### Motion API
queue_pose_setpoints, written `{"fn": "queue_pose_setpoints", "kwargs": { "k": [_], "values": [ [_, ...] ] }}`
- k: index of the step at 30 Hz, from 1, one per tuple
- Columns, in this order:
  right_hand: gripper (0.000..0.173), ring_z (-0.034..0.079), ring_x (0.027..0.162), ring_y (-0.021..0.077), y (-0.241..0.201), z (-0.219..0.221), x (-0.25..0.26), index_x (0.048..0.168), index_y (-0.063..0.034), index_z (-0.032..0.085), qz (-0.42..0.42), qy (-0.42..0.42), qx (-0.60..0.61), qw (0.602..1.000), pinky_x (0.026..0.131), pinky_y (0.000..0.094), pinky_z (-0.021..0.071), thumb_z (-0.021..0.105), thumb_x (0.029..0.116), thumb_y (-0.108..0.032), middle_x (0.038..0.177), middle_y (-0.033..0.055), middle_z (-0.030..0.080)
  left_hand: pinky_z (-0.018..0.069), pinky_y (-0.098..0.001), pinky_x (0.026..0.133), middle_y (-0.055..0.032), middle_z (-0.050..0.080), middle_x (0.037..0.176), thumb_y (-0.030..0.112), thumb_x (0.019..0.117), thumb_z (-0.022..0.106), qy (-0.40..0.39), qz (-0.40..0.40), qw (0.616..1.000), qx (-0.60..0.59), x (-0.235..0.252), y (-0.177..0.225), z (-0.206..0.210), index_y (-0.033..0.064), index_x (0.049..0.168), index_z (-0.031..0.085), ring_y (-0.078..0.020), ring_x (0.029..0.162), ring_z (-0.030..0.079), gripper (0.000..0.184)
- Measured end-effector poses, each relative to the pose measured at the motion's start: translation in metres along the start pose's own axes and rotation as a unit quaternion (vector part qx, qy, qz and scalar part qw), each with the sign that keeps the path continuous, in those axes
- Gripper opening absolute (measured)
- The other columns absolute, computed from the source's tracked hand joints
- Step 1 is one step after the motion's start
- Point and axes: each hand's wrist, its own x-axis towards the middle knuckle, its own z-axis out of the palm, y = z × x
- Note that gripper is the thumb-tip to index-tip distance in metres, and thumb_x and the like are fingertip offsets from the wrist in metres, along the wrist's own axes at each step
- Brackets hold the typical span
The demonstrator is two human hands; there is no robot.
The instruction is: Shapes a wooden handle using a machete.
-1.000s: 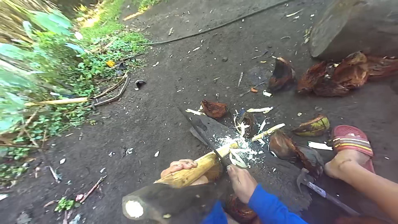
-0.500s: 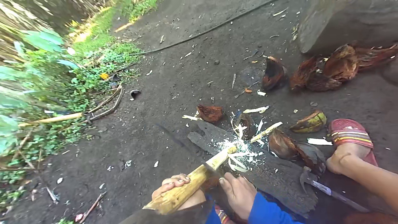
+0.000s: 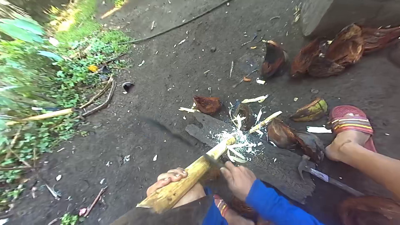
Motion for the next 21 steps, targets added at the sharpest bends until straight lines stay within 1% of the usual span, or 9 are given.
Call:
{"fn": "queue_pose_setpoints", "kwargs": {
  "k": [2,5,9,11,12,13,16,19,21],
  "values": [
    [0.066,0.072,0.094,0.0392,0.009,0.000,0.013,0.115,-0.0047,0.063,0.025,-0.015,0.011,1.000,0.081,0.0593,0.0557,0.020,0.1095,-0.054,0.091,0.0188,0.071,0.0589,-0.0277,0.060,0.0019,0.069,0.074,0.074,0.0946,0.042,0.004,0.007,1.000,0.006,0.005,-0.002,-0.002,0.0108,0.090,0.070,-0.0127,0.063,0.067,0.070],
    [0.070,0.071,0.101,0.0384,-0.005,-0.008,0.003,0.122,-0.0057,0.062,0.041,-0.050,0.002,0.998,0.087,0.0583,0.0554,0.018,0.1089,-0.059,0.098,0.0187,0.072,0.0593,-0.0278,0.060,0.0027,0.069,0.071,0.079,0.0924,0.037,0.018,0.011,1.000,0.020,0.006,0.001,-0.001,0.0121,0.088,0.069,-0.0123,0.062,0.068,0.075],
    [0.069,0.073,0.091,0.0402,-0.019,-0.011,-0.008,0.121,-0.0072,0.062,-0.008,-0.035,-0.017,0.999,0.077,0.0599,0.0567,0.022,0.1066,-0.062,0.088,0.0179,0.071,0.0583,-0.0276,0.059,0.0018,0.068,0.072,0.069,0.0990,0.036,0.024,0.008,0.999,0.022,0.002,-0.001,-0.002,0.0101,0.089,0.069,-0.0127,0.061,0.066,0.068],
    [0.069,0.072,0.099,0.0424,0.000,-0.004,0.005,0.127,-0.0057,0.062,0.034,-0.043,-0.010,0.998,0.084,0.0627,0.0558,0.022,0.1084,-0.059,0.098,0.0213,0.073,0.0581,-0.0269,0.060,0.0017,0.068,0.073,0.070,0.0980,0.039,0.011,0.003,1.000,0.019,0.001,0.000,-0.007,0.0105,0.090,0.070,-0.0124,0.062,0.066,0.067],
    [0.069,0.072,0.101,0.0415,0.007,-0.003,0.012,0.126,-0.0050,0.063,0.044,-0.038,0.005,0.998,0.086,0.0623,0.0553,0.021,0.1090,-0.056,0.100,0.0212,0.073,0.0585,-0.0269,0.061,0.0019,0.068,0.074,0.070,0.0975,0.042,0.008,0.002,1.000,0.013,0.003,-0.002,-0.009,0.0107,0.091,0.070,-0.0124,0.063,0.066,0.065],
    [0.069,0.072,0.101,0.0399,0.008,-0.003,0.014,0.123,-0.0050,0.063,0.053,-0.039,0.010,0.998,0.086,0.0605,0.0553,0.019,0.1093,-0.056,0.099,0.0201,0.073,0.0583,-0.0270,0.060,0.0023,0.068,0.073,0.069,0.0985,0.041,0.019,0.004,1.000,0.015,0.004,-0.003,-0.007,0.0110,0.089,0.069,-0.0121,0.062,0.066,0.065],
    [0.070,0.072,0.098,0.0390,-0.010,-0.008,0.003,0.121,-0.0051,0.062,0.042,-0.055,0.021,0.997,0.085,0.0590,0.0558,0.019,0.1087,-0.058,0.096,0.0191,0.072,0.0578,-0.0269,0.058,0.0033,0.067,0.069,0.071,0.0994,0.033,0.047,0.000,0.999,0.026,0.006,0.001,-0.002,0.0116,0.085,0.068,-0.0111,0.059,0.065,0.070],
    [0.068,0.073,0.086,0.0388,-0.018,-0.009,-0.004,0.117,-0.0070,0.063,-0.015,-0.030,0.000,0.999,0.073,0.0585,0.0568,0.022,0.1068,-0.061,0.083,0.0166,0.070,0.0579,-0.0276,0.058,0.0012,0.066,0.070,0.065,0.1015,0.034,0.038,-0.006,0.999,0.023,0.002,0.000,-0.002,0.0100,0.087,0.067,-0.0128,0.060,0.065,0.066],
    [0.068,0.073,0.094,0.0422,0.002,-0.003,0.009,0.123,-0.0057,0.063,0.021,-0.033,-0.006,0.999,0.080,0.0619,0.0564,0.022,0.1077,-0.059,0.092,0.0204,0.072,0.0576,-0.0275,0.059,0.0008,0.067,0.071,0.060,0.1034,0.037,0.035,-0.004,0.999,0.028,0.001,0.001,-0.001,0.0088,0.087,0.067,-0.0130,0.060,0.065,0.062]
  ]
}}
